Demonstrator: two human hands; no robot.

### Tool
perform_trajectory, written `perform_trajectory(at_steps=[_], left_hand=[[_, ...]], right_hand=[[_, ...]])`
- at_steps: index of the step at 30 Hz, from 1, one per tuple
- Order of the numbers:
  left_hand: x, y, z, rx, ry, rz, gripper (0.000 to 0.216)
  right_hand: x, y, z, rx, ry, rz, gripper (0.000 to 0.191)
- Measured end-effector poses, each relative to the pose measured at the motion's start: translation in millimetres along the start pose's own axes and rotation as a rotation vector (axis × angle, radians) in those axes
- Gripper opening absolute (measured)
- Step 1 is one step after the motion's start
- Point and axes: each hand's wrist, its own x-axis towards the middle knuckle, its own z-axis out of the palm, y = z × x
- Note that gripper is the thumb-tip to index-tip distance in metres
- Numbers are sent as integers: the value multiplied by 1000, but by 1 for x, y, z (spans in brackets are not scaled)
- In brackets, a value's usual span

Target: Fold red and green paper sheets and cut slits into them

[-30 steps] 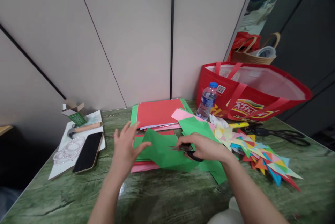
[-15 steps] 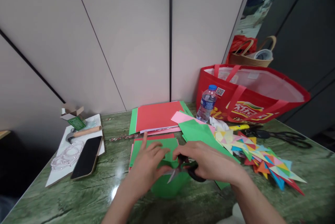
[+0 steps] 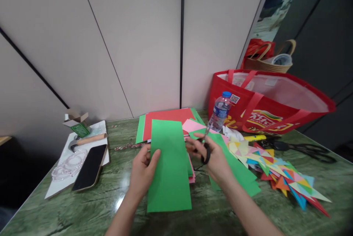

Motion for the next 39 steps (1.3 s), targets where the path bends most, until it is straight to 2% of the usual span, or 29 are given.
perform_trajectory(at_steps=[1,3,8,11,14,19,23,31,39], left_hand=[[0,-2,2,-37,-1,-23,25],[-1,-4,6,-104,-42,-61,28],[-2,-3,13,-277,-181,-260,44],[-3,-2,13,-378,-189,-323,40],[-4,2,7,-460,-78,-293,33],[-7,14,-5,-504,85,-279,36],[-7,14,-7,-483,83,-287,38],[-8,10,-1,-475,-22,-304,31],[-8,1,-2,-350,-103,-247,30]], right_hand=[[-3,7,3,3,-25,53,40],[-9,17,7,-48,-7,51,43],[-20,18,9,-375,72,-219,32],[-22,12,7,-421,84,-287,32],[-22,7,6,-262,1,-151,33],[-28,4,13,-162,-267,128,31],[-36,-1,22,-129,-411,132,29],[-37,0,28,29,-416,131,33],[-34,8,23,5,-370,111,36]])
